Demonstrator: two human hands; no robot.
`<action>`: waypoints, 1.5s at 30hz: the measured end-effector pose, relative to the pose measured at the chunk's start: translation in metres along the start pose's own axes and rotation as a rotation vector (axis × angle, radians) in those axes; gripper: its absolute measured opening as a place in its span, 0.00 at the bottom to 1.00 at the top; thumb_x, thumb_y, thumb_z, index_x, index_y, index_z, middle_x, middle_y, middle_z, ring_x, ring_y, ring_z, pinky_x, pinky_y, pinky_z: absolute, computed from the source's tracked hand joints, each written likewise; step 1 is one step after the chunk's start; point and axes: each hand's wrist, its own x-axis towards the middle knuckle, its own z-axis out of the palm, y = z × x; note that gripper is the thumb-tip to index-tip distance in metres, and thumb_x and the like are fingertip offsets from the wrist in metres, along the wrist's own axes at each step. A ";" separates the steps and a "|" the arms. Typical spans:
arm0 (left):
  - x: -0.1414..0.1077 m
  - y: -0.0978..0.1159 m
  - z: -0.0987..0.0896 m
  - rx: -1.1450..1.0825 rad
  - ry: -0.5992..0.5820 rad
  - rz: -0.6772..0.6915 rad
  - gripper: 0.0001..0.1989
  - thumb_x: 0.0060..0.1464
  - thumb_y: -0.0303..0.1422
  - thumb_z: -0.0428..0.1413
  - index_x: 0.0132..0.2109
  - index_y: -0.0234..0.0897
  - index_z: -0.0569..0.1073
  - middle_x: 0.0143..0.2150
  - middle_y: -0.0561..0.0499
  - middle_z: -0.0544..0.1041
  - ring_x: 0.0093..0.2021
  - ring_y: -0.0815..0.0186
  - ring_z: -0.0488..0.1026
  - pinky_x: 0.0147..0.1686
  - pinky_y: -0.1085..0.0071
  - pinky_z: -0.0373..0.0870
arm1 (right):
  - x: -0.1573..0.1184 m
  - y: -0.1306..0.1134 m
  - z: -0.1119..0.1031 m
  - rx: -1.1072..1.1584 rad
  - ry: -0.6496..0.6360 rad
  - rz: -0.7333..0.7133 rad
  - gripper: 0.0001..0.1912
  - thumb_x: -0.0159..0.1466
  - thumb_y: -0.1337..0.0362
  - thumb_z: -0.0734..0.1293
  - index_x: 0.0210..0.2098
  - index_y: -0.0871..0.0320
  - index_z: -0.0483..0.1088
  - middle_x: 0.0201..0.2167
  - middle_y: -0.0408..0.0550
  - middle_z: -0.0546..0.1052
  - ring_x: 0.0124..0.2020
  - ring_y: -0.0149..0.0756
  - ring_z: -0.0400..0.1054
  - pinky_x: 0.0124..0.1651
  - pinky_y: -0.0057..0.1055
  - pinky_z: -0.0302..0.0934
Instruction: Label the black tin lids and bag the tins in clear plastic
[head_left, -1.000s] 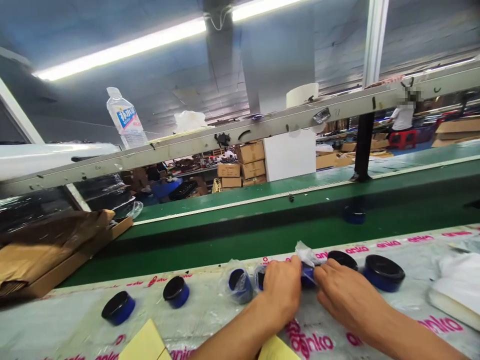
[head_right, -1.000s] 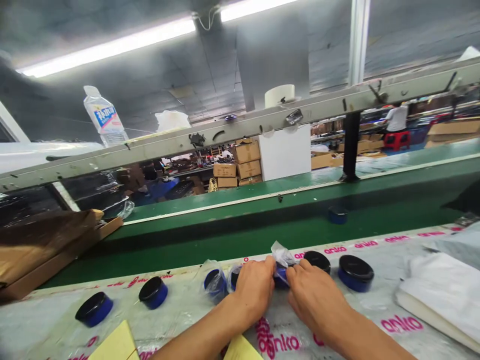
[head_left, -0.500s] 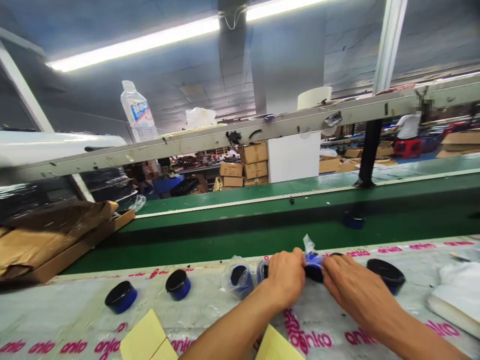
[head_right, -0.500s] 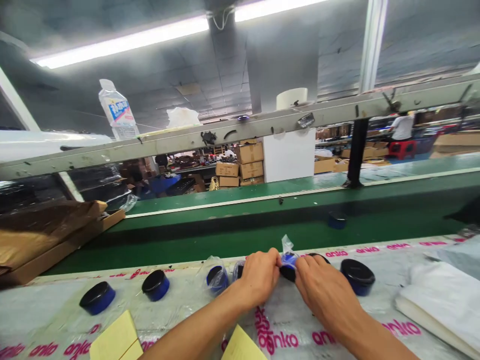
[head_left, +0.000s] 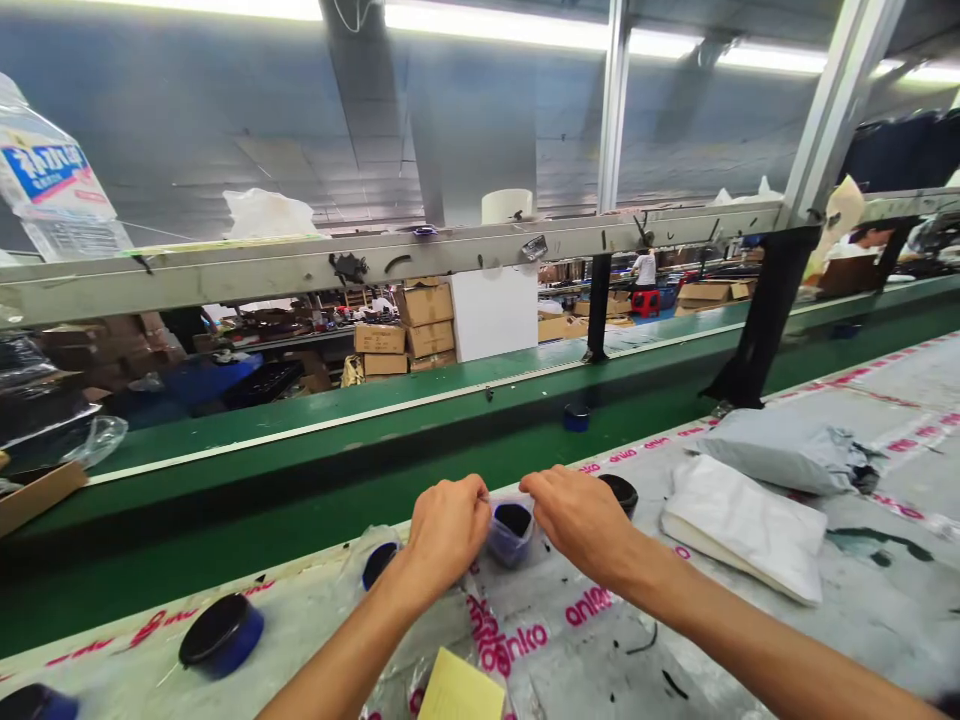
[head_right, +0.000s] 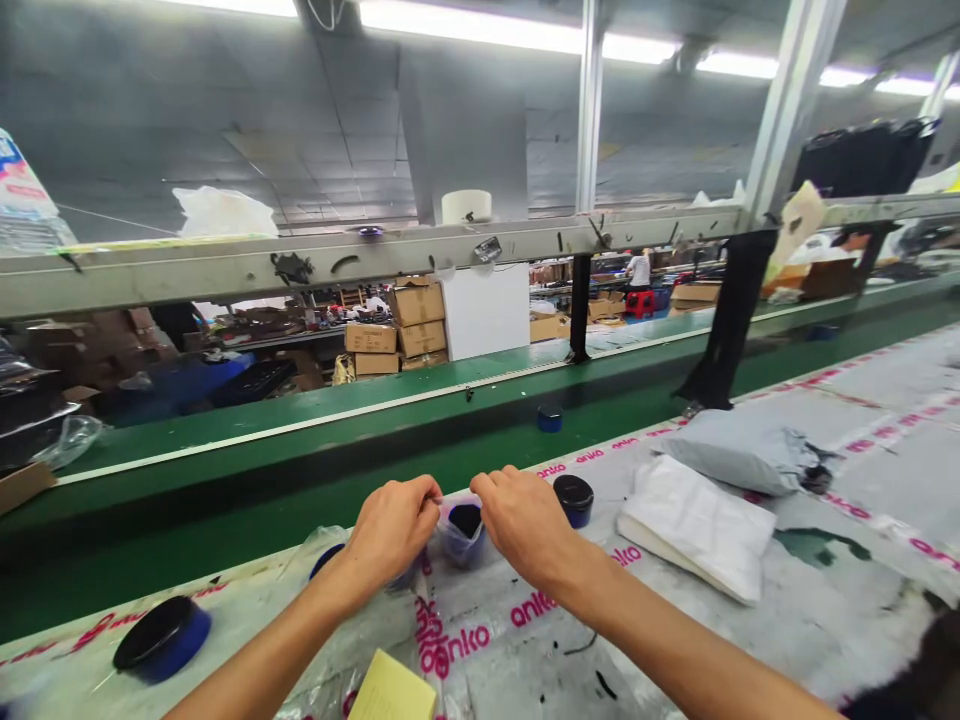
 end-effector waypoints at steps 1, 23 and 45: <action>-0.002 -0.001 0.000 0.026 -0.014 0.002 0.12 0.60 0.30 0.48 0.41 0.43 0.77 0.36 0.49 0.82 0.40 0.57 0.79 0.36 0.67 0.63 | -0.002 0.000 0.000 0.015 0.022 0.002 0.13 0.61 0.78 0.65 0.40 0.57 0.73 0.33 0.45 0.78 0.36 0.43 0.72 0.36 0.35 0.56; -0.001 -0.015 0.015 -0.104 -0.128 0.394 0.10 0.60 0.38 0.51 0.32 0.44 0.73 0.58 0.51 0.75 0.57 0.53 0.72 0.53 0.57 0.72 | -0.126 0.143 -0.032 -0.126 -0.298 0.588 0.12 0.71 0.66 0.62 0.38 0.57 0.78 0.40 0.52 0.78 0.45 0.46 0.71 0.35 0.31 0.57; 0.041 0.178 0.058 -0.199 -0.124 0.782 0.14 0.59 0.37 0.59 0.50 0.38 0.74 0.59 0.43 0.72 0.58 0.53 0.70 0.57 0.57 0.70 | -0.145 0.188 -0.035 0.909 -0.026 0.996 0.18 0.55 0.50 0.67 0.32 0.60 0.75 0.24 0.46 0.74 0.27 0.36 0.67 0.28 0.28 0.55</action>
